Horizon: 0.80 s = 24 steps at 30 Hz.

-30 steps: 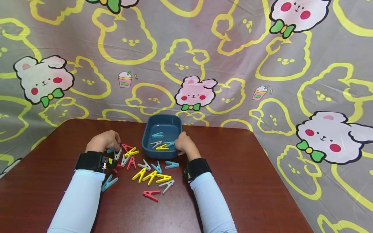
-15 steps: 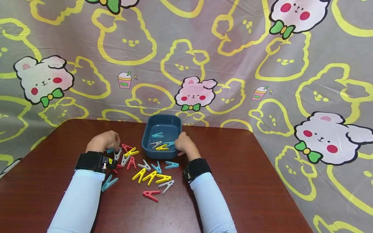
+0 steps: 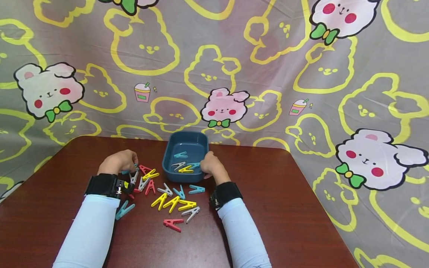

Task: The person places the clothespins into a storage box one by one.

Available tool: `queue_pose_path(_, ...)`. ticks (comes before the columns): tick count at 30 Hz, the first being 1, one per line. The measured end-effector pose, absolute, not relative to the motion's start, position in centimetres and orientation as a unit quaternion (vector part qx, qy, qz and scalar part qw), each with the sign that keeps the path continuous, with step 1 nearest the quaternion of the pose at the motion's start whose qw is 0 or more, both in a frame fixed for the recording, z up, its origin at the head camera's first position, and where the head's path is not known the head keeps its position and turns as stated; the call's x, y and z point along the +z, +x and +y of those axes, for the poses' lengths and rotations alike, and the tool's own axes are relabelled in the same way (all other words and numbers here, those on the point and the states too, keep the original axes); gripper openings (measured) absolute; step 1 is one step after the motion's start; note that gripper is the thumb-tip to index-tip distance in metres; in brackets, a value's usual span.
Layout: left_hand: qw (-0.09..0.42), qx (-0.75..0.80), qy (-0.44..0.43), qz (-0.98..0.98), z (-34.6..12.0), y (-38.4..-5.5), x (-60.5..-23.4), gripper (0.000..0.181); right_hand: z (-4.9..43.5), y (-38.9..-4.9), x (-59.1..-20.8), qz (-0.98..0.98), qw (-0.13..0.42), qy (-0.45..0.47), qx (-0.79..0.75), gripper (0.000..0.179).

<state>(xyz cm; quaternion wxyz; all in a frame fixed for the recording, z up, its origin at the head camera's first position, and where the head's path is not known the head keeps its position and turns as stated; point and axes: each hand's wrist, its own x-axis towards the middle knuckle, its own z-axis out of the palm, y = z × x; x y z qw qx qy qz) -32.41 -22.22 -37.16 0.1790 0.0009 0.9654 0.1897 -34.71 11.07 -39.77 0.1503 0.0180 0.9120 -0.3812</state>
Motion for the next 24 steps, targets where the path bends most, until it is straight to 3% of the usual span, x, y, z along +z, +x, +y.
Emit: queue_pose_path(24, 0.148, 0.222, 0.017, 0.964, -22.2, -32.62, -36.9, 0.035, 11.06, -34.4, -39.4, 0.911, 0.153, 0.018, -0.383, 0.068)
